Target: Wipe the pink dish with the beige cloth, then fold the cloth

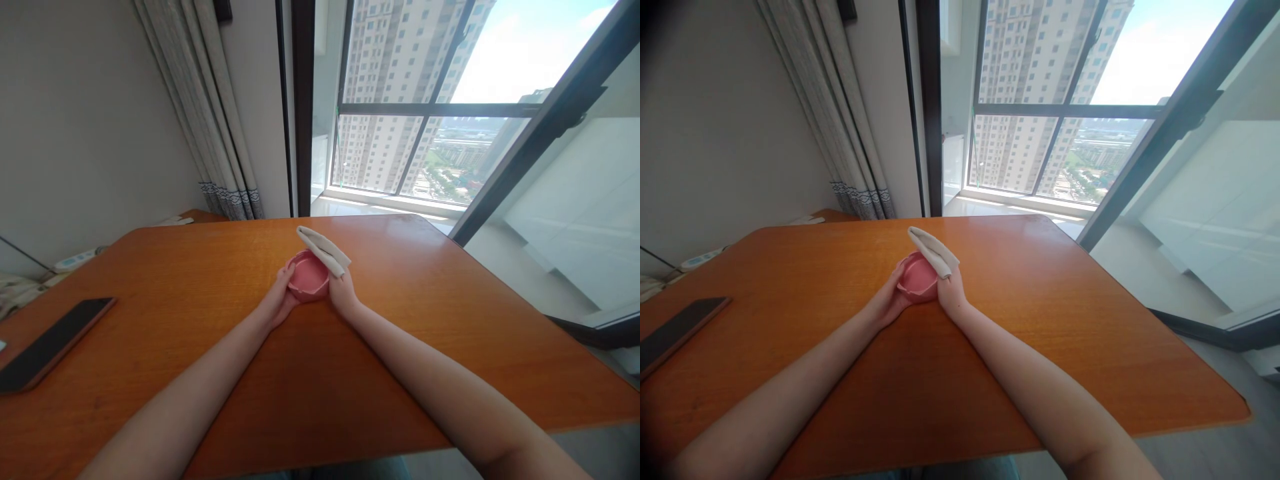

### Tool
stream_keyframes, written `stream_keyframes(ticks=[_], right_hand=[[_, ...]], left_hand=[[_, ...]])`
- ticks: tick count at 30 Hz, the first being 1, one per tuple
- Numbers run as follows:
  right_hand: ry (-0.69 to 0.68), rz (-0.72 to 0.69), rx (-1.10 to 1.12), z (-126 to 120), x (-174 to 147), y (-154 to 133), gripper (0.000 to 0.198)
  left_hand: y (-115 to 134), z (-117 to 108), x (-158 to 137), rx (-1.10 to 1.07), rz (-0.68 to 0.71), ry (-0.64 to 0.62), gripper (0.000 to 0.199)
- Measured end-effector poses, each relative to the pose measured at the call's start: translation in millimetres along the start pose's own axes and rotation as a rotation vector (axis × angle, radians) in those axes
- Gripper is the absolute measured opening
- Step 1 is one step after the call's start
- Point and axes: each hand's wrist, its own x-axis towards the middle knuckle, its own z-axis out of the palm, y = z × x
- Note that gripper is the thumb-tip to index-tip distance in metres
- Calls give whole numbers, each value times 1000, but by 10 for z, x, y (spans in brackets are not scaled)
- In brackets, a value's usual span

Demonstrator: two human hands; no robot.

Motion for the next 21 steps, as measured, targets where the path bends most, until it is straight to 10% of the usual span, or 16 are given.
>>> stream_keyframes(ticks=[11,21], right_hand=[[89,152,-59,375,-290,81,59],[45,77,-6,79,-4,39,51]], left_hand=[[1,-45,101,-183,113,172,32],[20,-29,6,-4,-32,90,46]])
